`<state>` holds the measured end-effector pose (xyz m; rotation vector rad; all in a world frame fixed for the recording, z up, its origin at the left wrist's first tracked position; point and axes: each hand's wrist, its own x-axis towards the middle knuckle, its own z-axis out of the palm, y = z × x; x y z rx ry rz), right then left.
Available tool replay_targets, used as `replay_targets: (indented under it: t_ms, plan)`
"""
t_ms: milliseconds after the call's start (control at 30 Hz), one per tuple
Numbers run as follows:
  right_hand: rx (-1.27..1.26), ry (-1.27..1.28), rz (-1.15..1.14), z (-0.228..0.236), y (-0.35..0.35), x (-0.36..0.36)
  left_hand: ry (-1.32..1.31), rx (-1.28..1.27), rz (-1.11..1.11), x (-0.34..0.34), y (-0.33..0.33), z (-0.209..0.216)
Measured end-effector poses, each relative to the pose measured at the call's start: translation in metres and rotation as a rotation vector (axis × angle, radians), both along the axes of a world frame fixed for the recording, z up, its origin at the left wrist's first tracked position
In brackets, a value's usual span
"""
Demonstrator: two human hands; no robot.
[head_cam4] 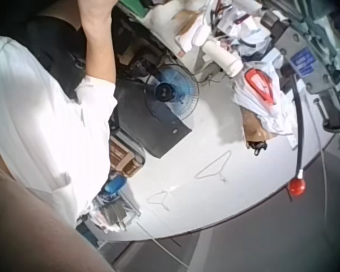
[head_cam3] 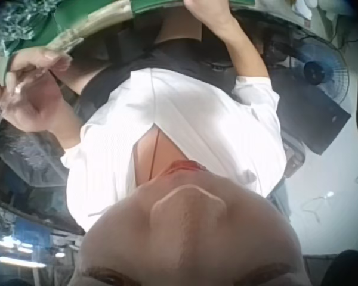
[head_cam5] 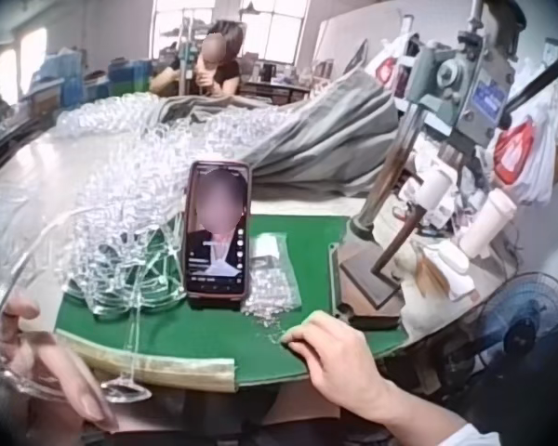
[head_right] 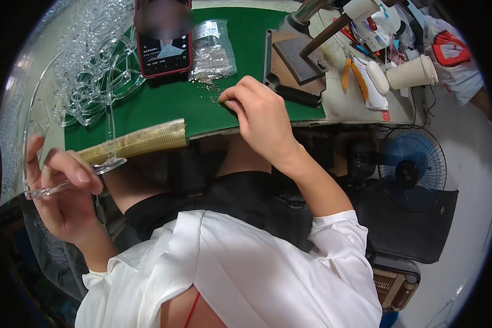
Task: The person repeatedly picks up clear eyeglass frames and small metal components from a green workbench, inserts the components into the frame hinges, and places the assembled frames back on the table. A smartphone displaying a video is visible nearby.
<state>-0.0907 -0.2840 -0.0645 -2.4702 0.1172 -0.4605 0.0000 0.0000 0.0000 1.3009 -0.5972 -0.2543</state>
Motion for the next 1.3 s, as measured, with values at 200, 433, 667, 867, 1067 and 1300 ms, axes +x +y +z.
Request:
replay_targets:
  t_ms: [200,433,667,867,1067,1300]
  plan:
    - [-0.065,-0.025,0.068,0.003,-0.002,0.001,-0.186,-0.077,-0.083,0.001,-0.025,-0.002]
    - [0.070,-0.002,0.072,0.003,-0.008,0.003,-0.184,0.107,0.124,-0.006,-0.039,-0.009]
    - [-0.002,0.051,0.088,0.006,-0.007,0.007,-0.176,0.112,0.183,-0.009,-0.046,-0.010]
    - [-0.042,0.059,0.184,0.003,-0.015,0.014,-0.149,0.162,0.069,-0.007,-0.042,-0.006]
    - [-0.235,0.031,0.196,0.002,-0.009,0.012,-0.177,0.155,0.121,-0.009,-0.041,-0.007]
    - [0.069,-0.028,0.170,0.007,-0.021,0.007,-0.159,0.001,0.053,-0.017,-0.060,-0.005]
